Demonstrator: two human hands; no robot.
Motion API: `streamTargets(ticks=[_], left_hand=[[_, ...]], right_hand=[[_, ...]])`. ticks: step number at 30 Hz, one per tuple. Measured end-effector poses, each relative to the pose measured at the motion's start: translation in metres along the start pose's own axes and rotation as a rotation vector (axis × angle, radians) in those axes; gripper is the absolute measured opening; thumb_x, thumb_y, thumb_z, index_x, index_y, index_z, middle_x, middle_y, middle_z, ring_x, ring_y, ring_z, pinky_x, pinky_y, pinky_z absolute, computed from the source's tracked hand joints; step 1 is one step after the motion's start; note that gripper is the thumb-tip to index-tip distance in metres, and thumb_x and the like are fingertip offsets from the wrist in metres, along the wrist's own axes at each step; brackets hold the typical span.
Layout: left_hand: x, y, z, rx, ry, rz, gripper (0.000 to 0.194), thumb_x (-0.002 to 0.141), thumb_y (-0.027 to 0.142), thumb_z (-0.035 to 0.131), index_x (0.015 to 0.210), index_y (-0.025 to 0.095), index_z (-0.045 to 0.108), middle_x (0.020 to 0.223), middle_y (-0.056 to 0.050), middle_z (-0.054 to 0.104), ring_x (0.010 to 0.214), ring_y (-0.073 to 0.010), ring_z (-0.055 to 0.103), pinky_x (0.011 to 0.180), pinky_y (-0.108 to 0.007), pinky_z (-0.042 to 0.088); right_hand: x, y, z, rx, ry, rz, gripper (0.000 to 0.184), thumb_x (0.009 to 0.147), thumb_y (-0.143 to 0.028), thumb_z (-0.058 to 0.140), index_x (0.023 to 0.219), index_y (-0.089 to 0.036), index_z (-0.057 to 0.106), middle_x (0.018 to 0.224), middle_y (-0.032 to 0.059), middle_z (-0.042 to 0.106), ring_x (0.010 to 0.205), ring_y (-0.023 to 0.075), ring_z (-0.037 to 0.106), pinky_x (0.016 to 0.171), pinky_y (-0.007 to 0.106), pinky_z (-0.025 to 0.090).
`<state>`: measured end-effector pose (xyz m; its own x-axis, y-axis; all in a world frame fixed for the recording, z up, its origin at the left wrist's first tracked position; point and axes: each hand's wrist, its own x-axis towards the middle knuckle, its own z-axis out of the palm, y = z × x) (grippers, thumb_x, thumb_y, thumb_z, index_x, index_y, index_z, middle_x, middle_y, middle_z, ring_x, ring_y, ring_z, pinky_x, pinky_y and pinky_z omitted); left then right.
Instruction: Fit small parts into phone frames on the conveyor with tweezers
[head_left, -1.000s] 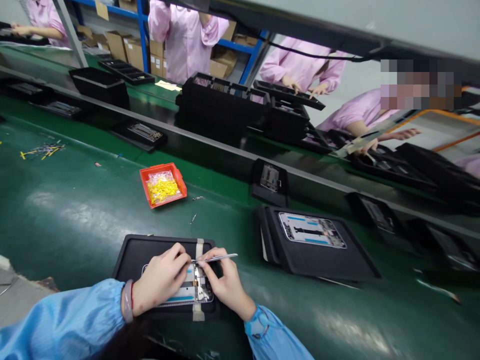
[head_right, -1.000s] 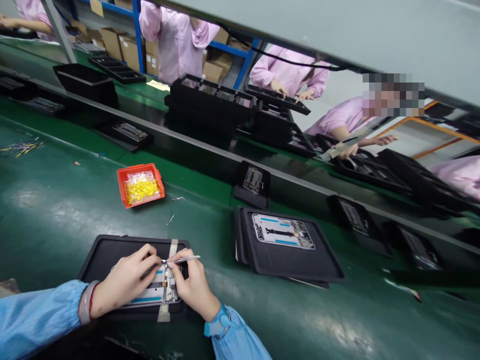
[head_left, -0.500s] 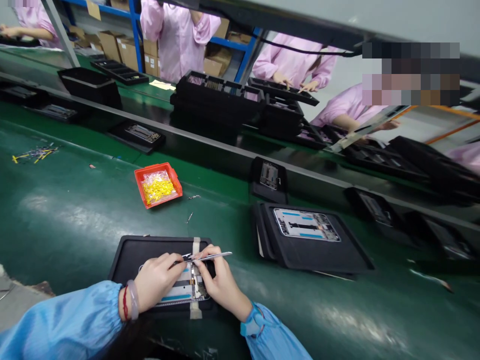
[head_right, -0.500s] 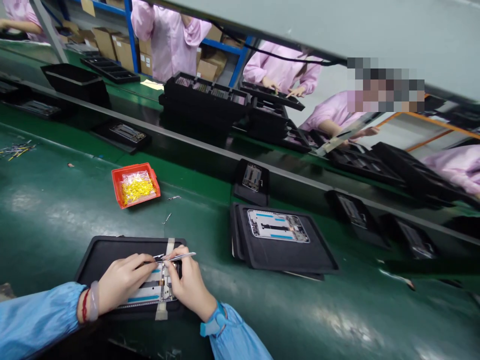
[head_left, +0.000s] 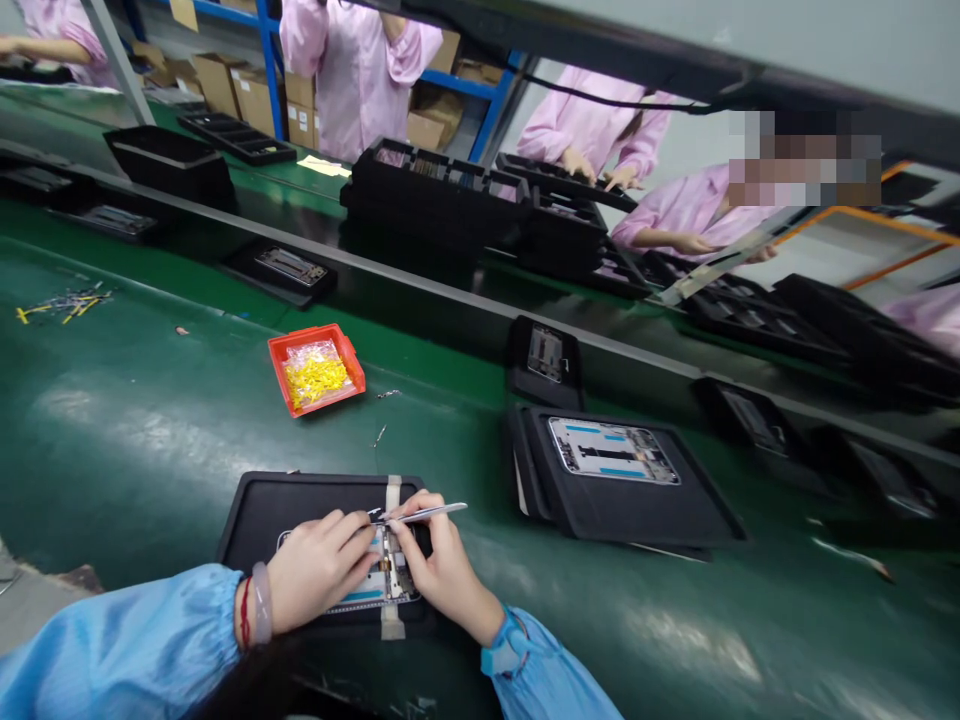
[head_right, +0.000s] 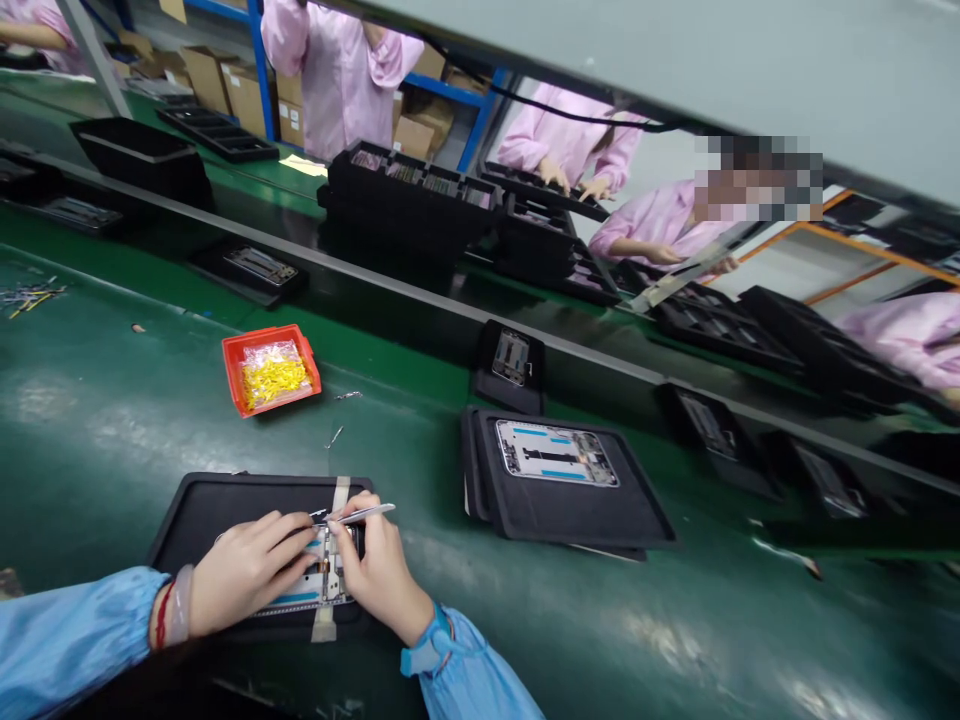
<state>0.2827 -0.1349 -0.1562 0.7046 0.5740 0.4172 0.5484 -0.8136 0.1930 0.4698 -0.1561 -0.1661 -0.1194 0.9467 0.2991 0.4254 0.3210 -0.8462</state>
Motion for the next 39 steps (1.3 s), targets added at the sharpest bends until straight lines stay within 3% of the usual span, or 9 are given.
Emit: streamTargets(ticks=[7,12,14,18,26,30,39], left_hand=[[-0.001,0.003,-0.002,0.04,-0.112,0.028,0.031,0.098,0.027,0.032,0.103,0.013,0.059,0.097,-0.01,0.068,0.074,-0.0177,0.06,0.062,-0.026,0.053],[-0.002,0.002,-0.004,0.019,-0.111,0.018,0.031,0.098,0.028,0.033,0.104,0.013,0.06,0.099,-0.01,0.068,0.078,-0.0184,0.062,0.062,-0.026,0.054],[-0.002,0.002,-0.003,0.016,-0.106,0.013,0.032,0.098,0.028,0.033,0.103,0.013,0.06,0.1,-0.01,0.068,0.078,-0.0184,0.062,0.061,-0.026,0.054],[-0.004,0.002,-0.002,-0.014,-0.096,-0.014,0.031,0.097,0.028,0.033,0.103,0.014,0.06,0.1,-0.01,0.067,0.08,-0.0175,0.061,0.064,-0.025,0.055],[-0.003,0.001,-0.002,-0.008,0.006,-0.009,0.04,0.1,0.027,0.025,0.094,0.016,0.063,0.09,-0.007,0.069,0.071,-0.0145,0.062,0.059,-0.022,0.054],[-0.001,0.0,-0.004,-0.013,0.007,-0.013,0.042,0.101,0.026,0.023,0.093,0.016,0.063,0.09,-0.006,0.069,0.072,-0.0145,0.062,0.06,-0.022,0.054],[-0.005,-0.002,-0.001,-0.091,-0.019,-0.031,0.026,0.097,0.022,0.036,0.097,0.015,0.061,0.093,-0.007,0.067,0.075,-0.0155,0.062,0.063,-0.023,0.053]], right_hand=[[0.001,-0.003,-0.006,0.004,-0.06,-0.063,0.013,0.091,-0.013,0.048,0.097,-0.024,0.048,0.085,0.0043,0.059,0.076,0.0196,0.063,0.067,0.032,0.053],[0.008,-0.011,-0.022,0.157,0.097,-0.06,0.013,0.093,-0.014,0.047,0.098,-0.026,0.045,0.086,0.0032,0.056,0.083,0.0201,0.063,0.073,0.035,0.053],[0.008,-0.012,-0.023,0.167,0.094,-0.034,0.009,0.094,-0.017,0.047,0.099,-0.025,0.045,0.087,0.0037,0.055,0.084,0.0204,0.063,0.074,0.036,0.053],[0.003,-0.008,-0.015,0.179,0.017,-0.022,0.004,0.096,-0.026,0.047,0.098,-0.025,0.045,0.086,0.0043,0.055,0.081,0.0198,0.063,0.071,0.035,0.055],[-0.005,0.003,-0.002,0.294,0.057,0.029,0.003,0.096,-0.027,0.048,0.096,-0.026,0.045,0.085,0.0017,0.052,0.079,0.0173,0.064,0.069,0.031,0.057],[-0.003,0.003,-0.002,0.24,0.061,-0.02,0.004,0.094,-0.023,0.049,0.095,-0.026,0.046,0.083,0.0023,0.055,0.078,0.0185,0.063,0.069,0.033,0.054],[-0.006,0.006,0.002,0.241,0.07,-0.001,0.006,0.095,-0.02,0.047,0.095,-0.025,0.044,0.082,0.0028,0.055,0.078,0.0193,0.062,0.068,0.034,0.053]])
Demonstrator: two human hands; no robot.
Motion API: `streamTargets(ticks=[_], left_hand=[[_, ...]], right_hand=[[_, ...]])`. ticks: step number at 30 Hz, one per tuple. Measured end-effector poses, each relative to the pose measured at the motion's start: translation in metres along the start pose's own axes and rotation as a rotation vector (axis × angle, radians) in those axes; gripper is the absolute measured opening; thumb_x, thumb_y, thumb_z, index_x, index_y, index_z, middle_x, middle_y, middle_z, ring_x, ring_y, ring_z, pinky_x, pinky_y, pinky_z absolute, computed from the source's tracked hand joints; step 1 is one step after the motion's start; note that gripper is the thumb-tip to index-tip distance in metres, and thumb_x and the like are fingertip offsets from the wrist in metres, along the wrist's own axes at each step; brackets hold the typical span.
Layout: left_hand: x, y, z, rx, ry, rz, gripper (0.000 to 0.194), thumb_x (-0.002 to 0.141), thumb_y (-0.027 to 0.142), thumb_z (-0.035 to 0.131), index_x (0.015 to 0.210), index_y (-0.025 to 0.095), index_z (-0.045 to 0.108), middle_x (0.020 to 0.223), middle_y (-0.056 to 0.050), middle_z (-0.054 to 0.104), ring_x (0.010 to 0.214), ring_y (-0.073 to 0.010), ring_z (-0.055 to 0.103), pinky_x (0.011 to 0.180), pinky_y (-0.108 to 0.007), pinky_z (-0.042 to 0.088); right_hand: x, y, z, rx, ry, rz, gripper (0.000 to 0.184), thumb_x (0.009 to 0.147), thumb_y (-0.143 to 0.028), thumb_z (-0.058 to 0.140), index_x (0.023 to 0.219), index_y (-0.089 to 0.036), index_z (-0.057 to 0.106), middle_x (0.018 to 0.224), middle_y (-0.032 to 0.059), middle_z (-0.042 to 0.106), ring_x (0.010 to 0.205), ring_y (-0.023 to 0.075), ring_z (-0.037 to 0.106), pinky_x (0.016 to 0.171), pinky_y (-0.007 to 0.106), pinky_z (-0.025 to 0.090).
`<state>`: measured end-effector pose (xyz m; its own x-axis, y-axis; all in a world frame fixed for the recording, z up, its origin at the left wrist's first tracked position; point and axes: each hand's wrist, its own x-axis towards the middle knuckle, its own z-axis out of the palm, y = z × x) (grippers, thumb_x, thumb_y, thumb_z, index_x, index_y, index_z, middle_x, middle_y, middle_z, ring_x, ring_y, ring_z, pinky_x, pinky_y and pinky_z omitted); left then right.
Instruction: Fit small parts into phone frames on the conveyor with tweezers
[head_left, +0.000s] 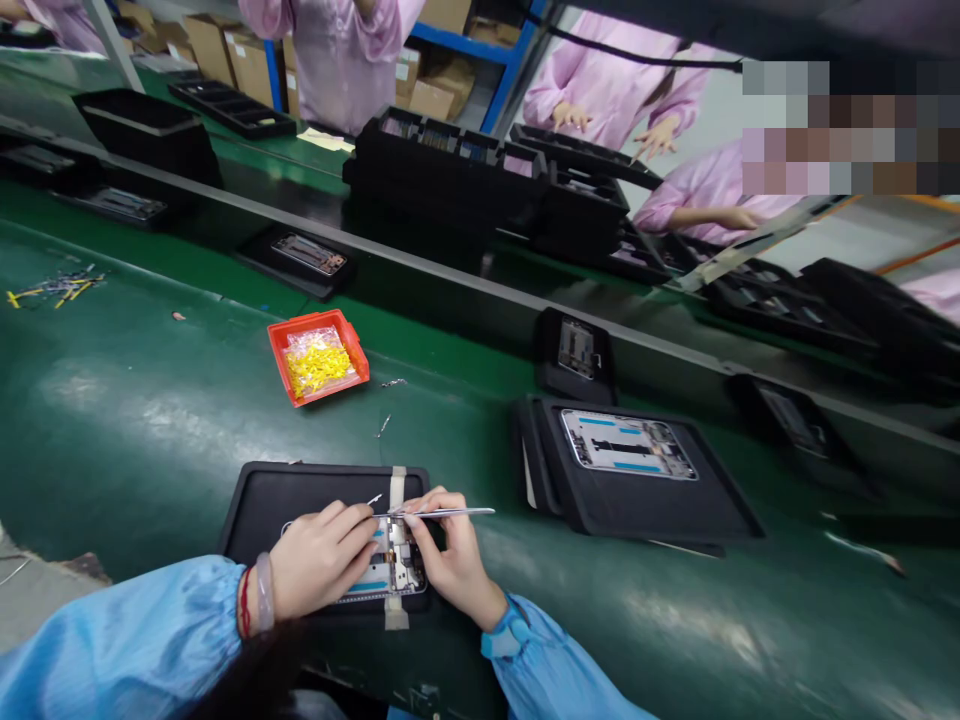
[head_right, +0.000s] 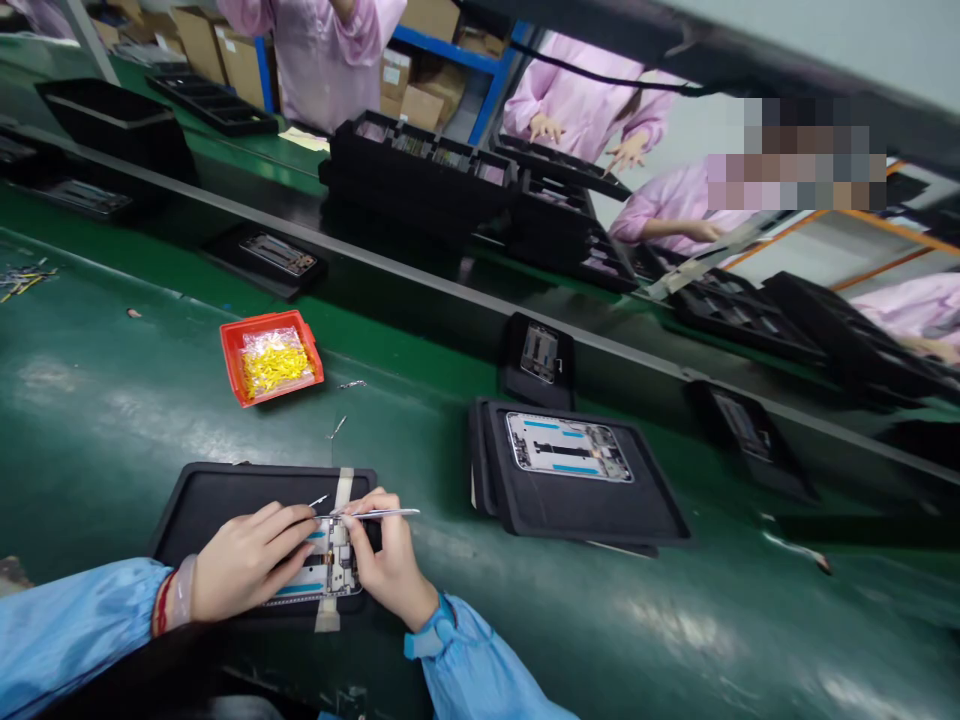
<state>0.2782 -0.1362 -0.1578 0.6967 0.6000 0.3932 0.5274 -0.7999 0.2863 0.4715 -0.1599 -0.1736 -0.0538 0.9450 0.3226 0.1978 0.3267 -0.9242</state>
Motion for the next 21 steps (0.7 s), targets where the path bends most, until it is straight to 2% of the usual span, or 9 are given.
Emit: streamTargets(ticks=[3,9,21], left_hand=[[0.0004,-0.0005,-0.0005,-0.001,-0.009,0.005,0.023,0.095,0.02,0.038,0.097,0.015,0.06,0.093,-0.007,0.066,0.073,-0.0158,0.062,0.062,-0.024,0.053],[0.0039,-0.0008,-0.0026,0.032,0.017,0.034,0.03,0.096,0.018,0.031,0.096,0.014,0.06,0.09,-0.008,0.066,0.068,-0.0163,0.06,0.057,-0.025,0.053],[0.0036,-0.001,-0.0009,0.025,0.025,0.03,0.033,0.098,0.02,0.028,0.094,0.014,0.06,0.09,-0.007,0.067,0.073,-0.015,0.063,0.063,-0.024,0.056]], right_hand=[[-0.0015,0.0006,0.0015,-0.005,0.014,-0.018,0.006,0.096,-0.019,0.045,0.096,-0.025,0.042,0.082,0.0028,0.054,0.078,0.0192,0.062,0.067,0.033,0.053],[-0.0015,0.0012,0.0008,-0.062,0.021,-0.085,0.009,0.096,-0.016,0.044,0.096,-0.024,0.041,0.082,0.0028,0.052,0.076,0.0191,0.062,0.064,0.033,0.053],[-0.0005,0.0013,-0.0001,-0.061,-0.002,-0.055,0.009,0.095,-0.016,0.044,0.097,-0.024,0.042,0.083,0.004,0.052,0.076,0.0194,0.06,0.063,0.032,0.053]])
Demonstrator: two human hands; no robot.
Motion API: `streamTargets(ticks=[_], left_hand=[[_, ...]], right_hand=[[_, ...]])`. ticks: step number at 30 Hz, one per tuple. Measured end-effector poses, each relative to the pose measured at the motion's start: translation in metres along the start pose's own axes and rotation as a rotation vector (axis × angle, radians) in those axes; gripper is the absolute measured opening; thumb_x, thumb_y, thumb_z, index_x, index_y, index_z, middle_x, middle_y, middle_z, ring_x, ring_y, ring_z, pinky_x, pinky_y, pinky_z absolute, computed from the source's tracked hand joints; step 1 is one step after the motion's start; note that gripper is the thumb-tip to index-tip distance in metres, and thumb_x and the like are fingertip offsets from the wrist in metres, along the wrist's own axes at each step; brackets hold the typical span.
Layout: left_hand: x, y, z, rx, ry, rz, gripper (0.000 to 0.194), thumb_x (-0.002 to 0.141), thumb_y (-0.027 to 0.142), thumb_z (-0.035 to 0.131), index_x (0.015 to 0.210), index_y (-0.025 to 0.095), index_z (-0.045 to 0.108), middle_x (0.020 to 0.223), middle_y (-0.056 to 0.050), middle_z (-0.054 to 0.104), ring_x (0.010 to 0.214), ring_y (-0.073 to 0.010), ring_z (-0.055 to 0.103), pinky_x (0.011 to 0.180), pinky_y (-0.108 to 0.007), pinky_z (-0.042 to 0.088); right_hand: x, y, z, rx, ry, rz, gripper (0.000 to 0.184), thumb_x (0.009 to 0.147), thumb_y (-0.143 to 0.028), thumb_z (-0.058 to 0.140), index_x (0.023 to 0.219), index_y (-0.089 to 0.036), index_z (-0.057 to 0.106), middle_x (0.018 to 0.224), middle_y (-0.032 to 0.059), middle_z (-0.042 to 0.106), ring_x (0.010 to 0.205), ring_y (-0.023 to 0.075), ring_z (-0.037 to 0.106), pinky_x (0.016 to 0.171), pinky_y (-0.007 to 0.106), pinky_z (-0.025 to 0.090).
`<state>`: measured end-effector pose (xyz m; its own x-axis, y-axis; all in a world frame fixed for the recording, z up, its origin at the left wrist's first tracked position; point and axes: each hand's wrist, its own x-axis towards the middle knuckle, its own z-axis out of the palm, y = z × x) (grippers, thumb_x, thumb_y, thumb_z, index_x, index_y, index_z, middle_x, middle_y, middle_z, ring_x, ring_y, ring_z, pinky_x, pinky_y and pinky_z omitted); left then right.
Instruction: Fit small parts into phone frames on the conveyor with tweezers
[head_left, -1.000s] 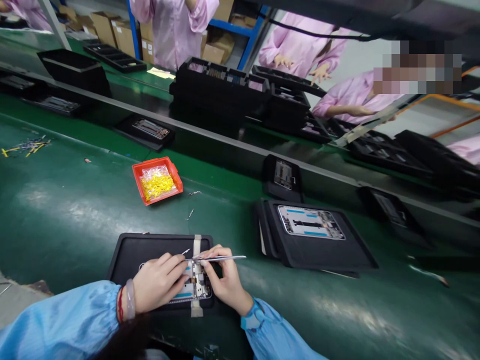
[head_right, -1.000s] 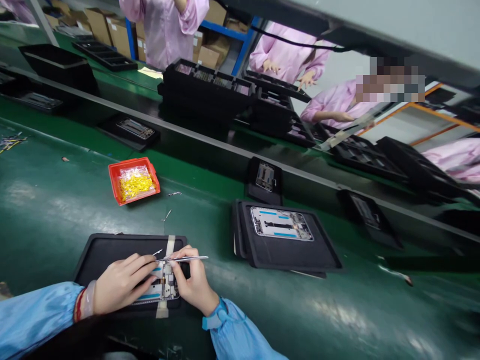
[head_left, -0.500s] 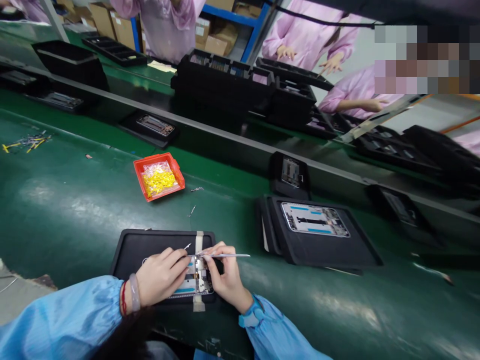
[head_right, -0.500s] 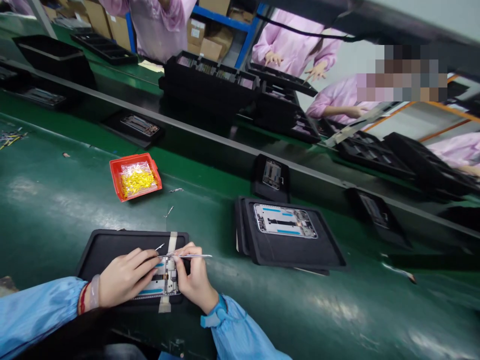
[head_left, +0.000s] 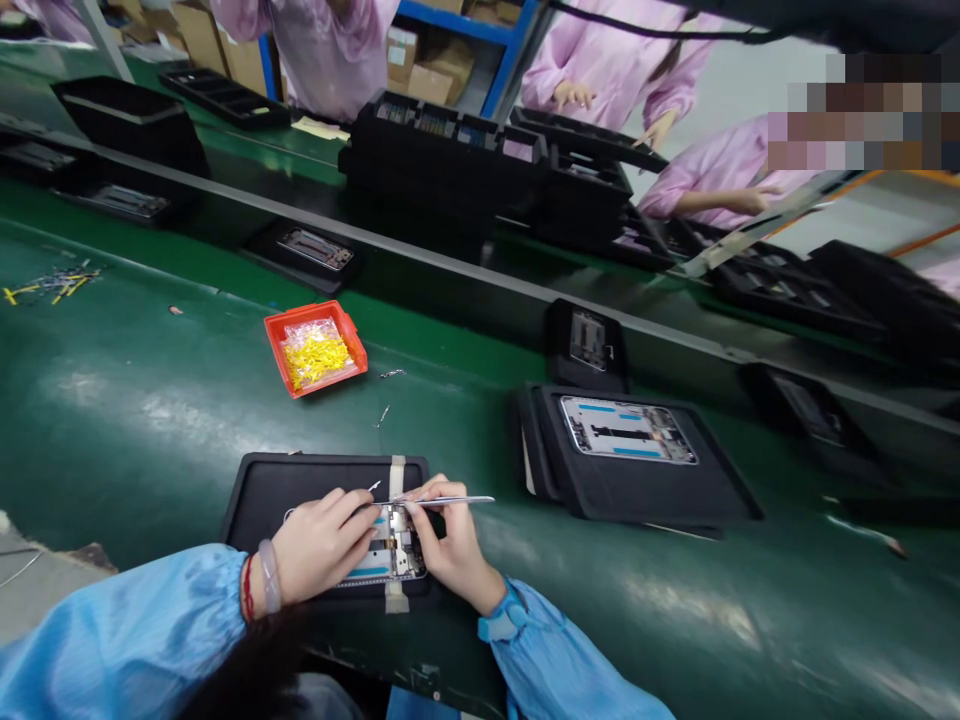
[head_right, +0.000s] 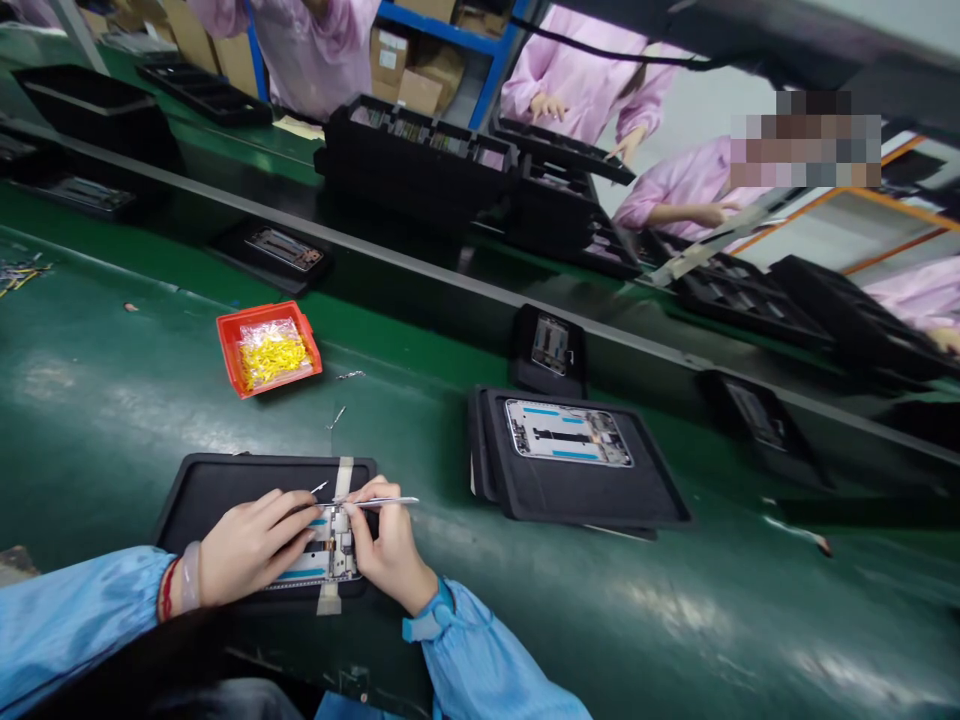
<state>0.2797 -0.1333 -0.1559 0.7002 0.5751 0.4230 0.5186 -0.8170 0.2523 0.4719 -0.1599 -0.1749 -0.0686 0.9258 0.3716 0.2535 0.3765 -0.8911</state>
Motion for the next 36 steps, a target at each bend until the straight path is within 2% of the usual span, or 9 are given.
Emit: streamTargets(ticks=[10,17,36], left_hand=[[0.0025,-0.0004,-0.003,-0.03,0.004,-0.027,0.036,0.099,0.024,0.026,0.093,0.015,0.06,0.088,-0.007,0.066,0.067,-0.0143,0.062,0.058,-0.023,0.055],[0.0024,0.0002,-0.0031,-0.051,-0.002,-0.038,0.034,0.098,0.024,0.028,0.095,0.015,0.06,0.088,-0.006,0.066,0.069,-0.0137,0.063,0.062,-0.023,0.056],[0.0022,0.0011,-0.0007,-0.053,0.019,-0.046,0.032,0.097,0.02,0.03,0.094,0.015,0.061,0.087,-0.006,0.067,0.067,-0.0133,0.064,0.061,-0.022,0.057]], right_hand=[[0.0008,-0.002,-0.0005,0.107,-0.01,0.016,0.008,0.096,-0.021,0.045,0.099,-0.025,0.04,0.087,0.0034,0.051,0.082,0.0195,0.061,0.07,0.036,0.053],[0.0022,-0.0037,0.0011,0.109,0.007,0.001,0.008,0.096,-0.02,0.046,0.096,-0.025,0.041,0.083,0.0025,0.054,0.079,0.0188,0.06,0.069,0.035,0.051],[0.0014,-0.0072,0.0001,0.068,-0.001,0.025,0.006,0.096,-0.021,0.047,0.097,-0.025,0.043,0.082,0.0028,0.055,0.077,0.0196,0.061,0.066,0.035,0.053]])
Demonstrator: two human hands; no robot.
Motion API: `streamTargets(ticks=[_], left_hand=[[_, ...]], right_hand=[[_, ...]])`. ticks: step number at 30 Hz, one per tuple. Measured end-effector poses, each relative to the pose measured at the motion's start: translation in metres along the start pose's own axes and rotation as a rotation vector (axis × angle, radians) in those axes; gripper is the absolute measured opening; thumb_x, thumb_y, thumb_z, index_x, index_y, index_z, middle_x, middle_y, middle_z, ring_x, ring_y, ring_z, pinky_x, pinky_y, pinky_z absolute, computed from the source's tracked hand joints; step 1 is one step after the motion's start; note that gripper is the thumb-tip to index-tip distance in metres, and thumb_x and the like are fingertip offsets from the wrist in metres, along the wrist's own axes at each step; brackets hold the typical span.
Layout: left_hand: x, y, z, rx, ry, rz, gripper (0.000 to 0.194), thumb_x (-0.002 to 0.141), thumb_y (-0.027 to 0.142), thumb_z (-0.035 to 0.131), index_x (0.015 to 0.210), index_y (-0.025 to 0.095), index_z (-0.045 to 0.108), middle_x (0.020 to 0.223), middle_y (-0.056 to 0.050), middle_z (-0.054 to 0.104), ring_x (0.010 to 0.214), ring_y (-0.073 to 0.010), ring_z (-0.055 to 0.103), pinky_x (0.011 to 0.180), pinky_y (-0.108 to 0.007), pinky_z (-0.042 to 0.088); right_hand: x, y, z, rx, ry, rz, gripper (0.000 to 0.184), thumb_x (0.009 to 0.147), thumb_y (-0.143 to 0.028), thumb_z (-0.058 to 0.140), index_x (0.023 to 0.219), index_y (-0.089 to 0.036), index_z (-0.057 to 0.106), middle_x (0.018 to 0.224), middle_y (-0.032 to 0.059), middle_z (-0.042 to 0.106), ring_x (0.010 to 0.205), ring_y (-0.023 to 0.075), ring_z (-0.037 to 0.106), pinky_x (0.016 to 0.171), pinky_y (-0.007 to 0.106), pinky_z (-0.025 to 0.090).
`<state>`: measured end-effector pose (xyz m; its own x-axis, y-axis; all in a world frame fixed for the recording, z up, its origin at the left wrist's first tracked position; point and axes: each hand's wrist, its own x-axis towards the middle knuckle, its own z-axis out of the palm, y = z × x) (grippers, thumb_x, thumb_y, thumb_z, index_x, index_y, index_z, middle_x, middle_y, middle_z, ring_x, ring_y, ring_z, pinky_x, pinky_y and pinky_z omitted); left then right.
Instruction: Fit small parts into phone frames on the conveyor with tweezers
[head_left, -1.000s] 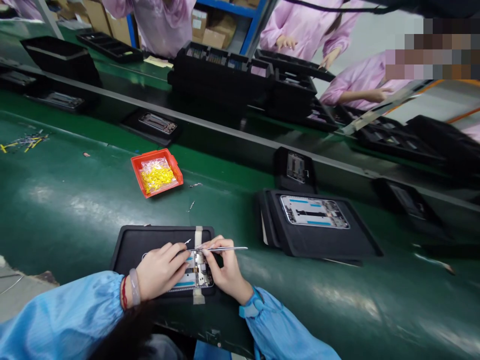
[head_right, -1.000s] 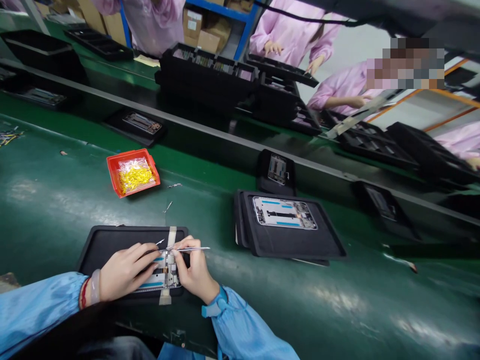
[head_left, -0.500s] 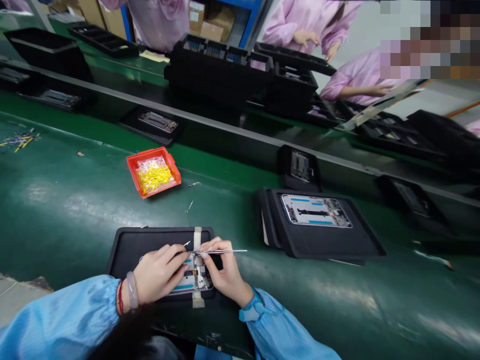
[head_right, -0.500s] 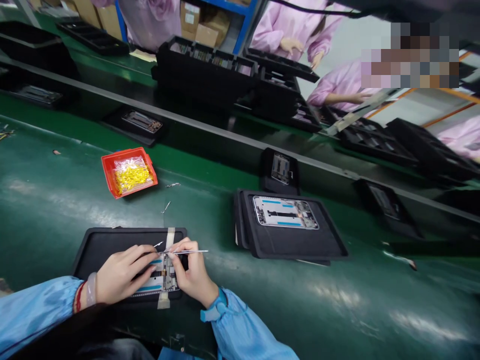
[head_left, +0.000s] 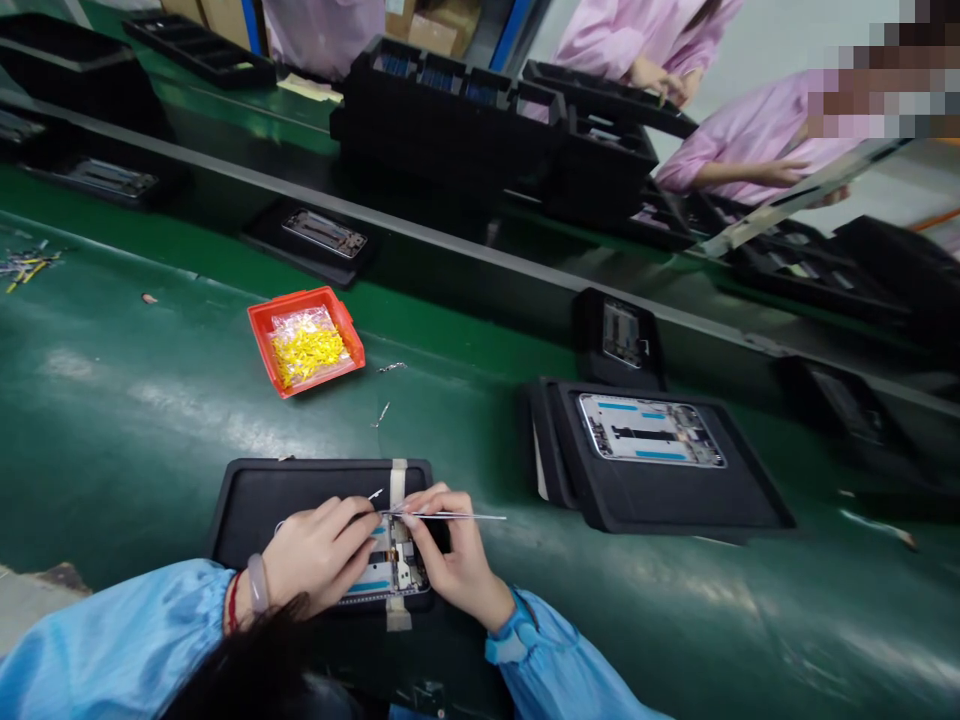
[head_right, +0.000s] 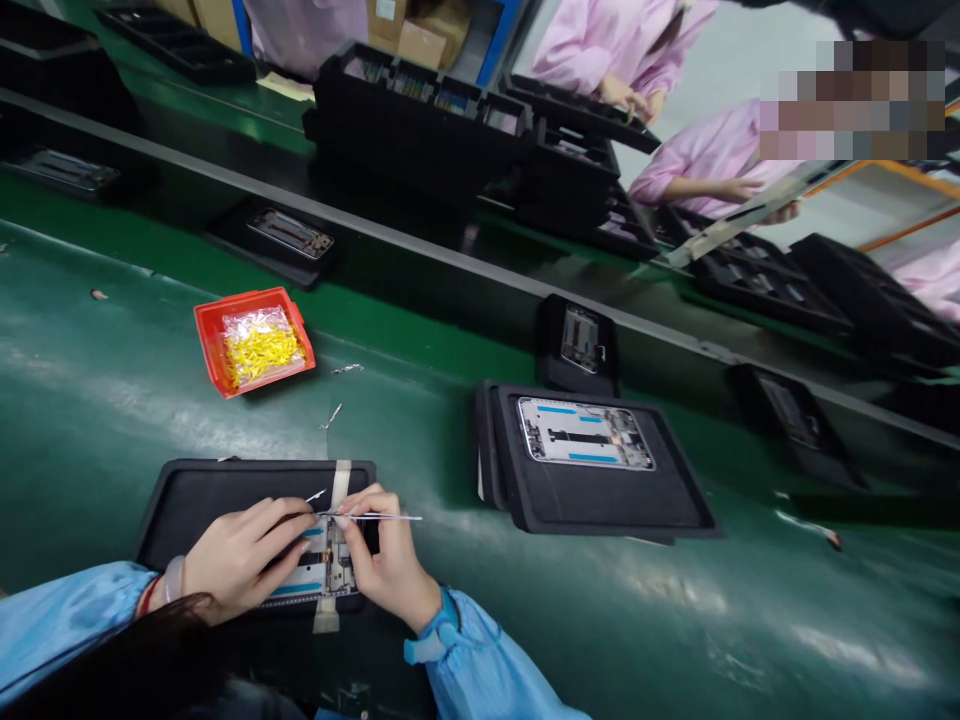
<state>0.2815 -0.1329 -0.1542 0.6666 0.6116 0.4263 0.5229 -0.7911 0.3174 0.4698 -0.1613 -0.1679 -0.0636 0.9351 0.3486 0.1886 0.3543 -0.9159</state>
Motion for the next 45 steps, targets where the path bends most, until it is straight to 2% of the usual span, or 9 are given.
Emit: streamTargets(ticks=[11,20,26,45], left_hand=[[0.001,0.0018,0.0005,0.008,0.004,0.001,0.033,0.096,0.017,0.029,0.093,0.015,0.062,0.087,-0.006,0.067,0.069,-0.0132,0.064,0.061,-0.021,0.055],[0.0,0.0035,0.0001,-0.008,-0.023,-0.046,0.032,0.095,0.017,0.03,0.094,0.016,0.062,0.089,-0.005,0.067,0.067,-0.0123,0.063,0.062,-0.021,0.056],[-0.0003,0.0035,-0.0015,0.019,-0.057,-0.009,0.033,0.093,0.015,0.031,0.097,0.016,0.063,0.09,-0.006,0.067,0.069,-0.0127,0.062,0.06,-0.02,0.056],[-0.0028,-0.0016,0.0005,0.035,-0.033,0.028,0.031,0.092,0.013,0.033,0.097,0.016,0.063,0.09,-0.006,0.065,0.067,-0.0125,0.063,0.062,-0.021,0.057]], right_hand=[[-0.0014,-0.0023,-0.0006,0.023,0.002,0.059,0.007,0.096,-0.019,0.046,0.097,-0.026,0.043,0.082,0.0028,0.055,0.079,0.0191,0.061,0.068,0.034,0.053],[-0.0044,-0.0019,-0.0026,-0.083,-0.057,0.023,0.014,0.095,-0.014,0.044,0.1,-0.026,0.04,0.083,0.0044,0.056,0.078,0.0211,0.062,0.065,0.036,0.053],[-0.0031,-0.0048,-0.0037,-0.113,-0.104,0.013,0.017,0.093,-0.011,0.043,0.099,-0.026,0.039,0.083,0.0046,0.055,0.079,0.0217,0.061,0.064,0.037,0.053],[0.0013,-0.0019,-0.0006,-0.114,-0.099,-0.036,0.016,0.094,-0.013,0.043,0.101,-0.026,0.038,0.084,0.0043,0.053,0.078,0.0211,0.06,0.063,0.036,0.052]])
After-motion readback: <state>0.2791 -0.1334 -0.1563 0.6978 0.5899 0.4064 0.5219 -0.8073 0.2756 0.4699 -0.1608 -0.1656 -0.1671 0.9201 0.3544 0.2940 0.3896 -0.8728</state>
